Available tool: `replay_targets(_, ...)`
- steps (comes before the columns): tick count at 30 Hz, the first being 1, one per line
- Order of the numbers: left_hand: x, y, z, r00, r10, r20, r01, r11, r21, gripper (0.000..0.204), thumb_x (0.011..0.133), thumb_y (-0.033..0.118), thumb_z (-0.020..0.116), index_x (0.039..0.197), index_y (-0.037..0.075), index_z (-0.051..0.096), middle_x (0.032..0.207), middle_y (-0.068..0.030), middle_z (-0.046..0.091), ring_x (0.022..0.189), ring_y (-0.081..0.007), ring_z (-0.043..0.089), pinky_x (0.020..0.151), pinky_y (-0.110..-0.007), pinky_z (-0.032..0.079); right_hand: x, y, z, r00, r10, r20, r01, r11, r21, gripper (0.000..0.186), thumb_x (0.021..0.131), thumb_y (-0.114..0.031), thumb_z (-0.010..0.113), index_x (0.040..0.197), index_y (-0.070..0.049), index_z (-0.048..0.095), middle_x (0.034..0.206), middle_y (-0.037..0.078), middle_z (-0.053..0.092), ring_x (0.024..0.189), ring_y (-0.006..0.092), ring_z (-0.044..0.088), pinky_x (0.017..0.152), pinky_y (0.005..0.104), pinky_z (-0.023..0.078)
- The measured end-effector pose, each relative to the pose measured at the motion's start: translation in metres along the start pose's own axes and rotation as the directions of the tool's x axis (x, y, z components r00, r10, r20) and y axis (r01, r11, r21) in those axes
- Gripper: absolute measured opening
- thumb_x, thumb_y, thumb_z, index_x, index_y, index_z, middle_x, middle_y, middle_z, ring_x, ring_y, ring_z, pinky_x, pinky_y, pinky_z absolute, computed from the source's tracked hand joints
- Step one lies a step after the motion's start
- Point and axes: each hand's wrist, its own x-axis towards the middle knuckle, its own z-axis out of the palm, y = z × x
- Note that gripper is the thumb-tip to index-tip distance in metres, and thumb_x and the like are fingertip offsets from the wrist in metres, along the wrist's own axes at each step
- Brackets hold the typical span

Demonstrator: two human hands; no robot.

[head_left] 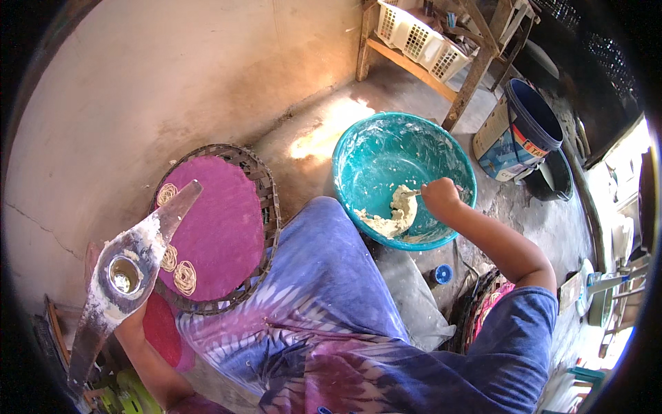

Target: The person scoops dough from a green basin and loads it into a manual extruder. They then press the plunger to extrude noodles into spiral shapes onto a red tray. The person repeats this process, occasionally adjusting the tray and refilling the extruder.

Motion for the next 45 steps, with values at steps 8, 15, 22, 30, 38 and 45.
replay_targets(8, -0.017, -0.009, 0.002, 1.0, 0.0, 0.02, -0.002, 0.995, 0.101, 0.064, 0.072, 0.019, 0.081, 0.126, -0.001, 0.053, 0.128, -0.019, 0.055, 0.118, -0.0345, 0.053, 0.101, -0.042, 0.041, -0.011, -0.024, 0.043, 0.976, -0.214, -0.03, 0.215, 0.957, 0.196, 0.014, 0.077, -0.014, 0.059, 0.079, -0.008, 0.071, 0.083, 0.014, 0.071, 0.072, 0.0275, 0.071, 0.059, 0.0417, 0.055)
replay_targets(15, -0.041, -0.023, -0.01, 0.994, -0.089, 0.063, 0.084, 0.993, 0.078, 0.066, 0.071, 0.029, 0.082, 0.125, 0.001, 0.055, 0.125, -0.0168, 0.057, 0.117, -0.0366, 0.053, 0.101, -0.046, 0.042, -0.008, -0.049, 0.035, 0.987, -0.038, 0.159, -0.052, 0.847, 0.529, 0.028, 0.072, -0.016, 0.058, 0.096, -0.013, 0.072, 0.092, 0.015, 0.07, 0.085, 0.032, 0.069, 0.073, 0.0429, 0.056)
replay_targets(22, -0.017, 0.021, 0.015, 0.989, -0.117, 0.094, 0.129, 0.982, -0.135, 0.07, 0.067, 0.026, 0.085, 0.126, 0.004, 0.055, 0.127, -0.0161, 0.055, 0.12, -0.0337, 0.05, 0.103, -0.044, 0.038, 0.0, -0.08, 0.016, 0.994, 0.107, -0.009, -0.072, 0.731, 0.678, 0.025, 0.076, -0.016, 0.057, 0.097, -0.012, 0.071, 0.09, 0.016, 0.07, 0.084, 0.0334, 0.069, 0.075, 0.0441, 0.055)
replay_targets(30, 0.029, 0.076, -0.009, 0.992, 0.052, 0.116, 0.001, 0.911, -0.412, 0.051, 0.067, 0.037, 0.078, 0.103, 0.005, 0.06, 0.097, -0.0146, 0.058, 0.093, -0.0352, 0.056, 0.08, -0.043, 0.044, -0.096, 0.019, -0.141, 0.936, 0.009, -0.352, 0.219, 0.769, 0.6, 0.031, 0.088, -0.024, 0.058, 0.117, -0.029, 0.066, 0.088, 0.012, 0.069, 0.082, 0.0327, 0.066, 0.069, 0.0439, 0.051)
replay_targets(38, 0.052, 0.103, 0.008, 0.993, 0.095, 0.062, -0.062, 0.91, -0.409, 0.023, 0.069, 0.024, 0.07, 0.081, 0.011, 0.056, 0.079, -0.008, 0.055, 0.075, -0.0291, 0.059, 0.063, -0.041, 0.048, -0.138, 0.008, -0.305, 0.608, -0.337, -0.719, 0.731, 0.591, 0.342, 0.029, 0.085, -0.02, 0.063, 0.113, -0.019, 0.07, 0.086, 0.008, 0.071, 0.076, 0.0267, 0.068, 0.064, 0.0364, 0.051)
replay_targets(45, 0.04, 0.102, -0.006, 0.998, -0.026, -0.051, 0.006, 0.936, -0.351, 0.025, 0.072, 0.029, 0.071, 0.082, 0.012, 0.056, 0.077, -0.0067, 0.055, 0.07, -0.0276, 0.06, 0.06, -0.041, 0.049, -0.148, -0.112, -0.327, 0.256, -0.422, -0.87, 0.434, 0.854, -0.286, 0.035, 0.081, -0.016, 0.058, 0.115, -0.013, 0.064, 0.075, 0.002, 0.06, 0.072, 0.0185, 0.063, 0.059, 0.0303, 0.048)
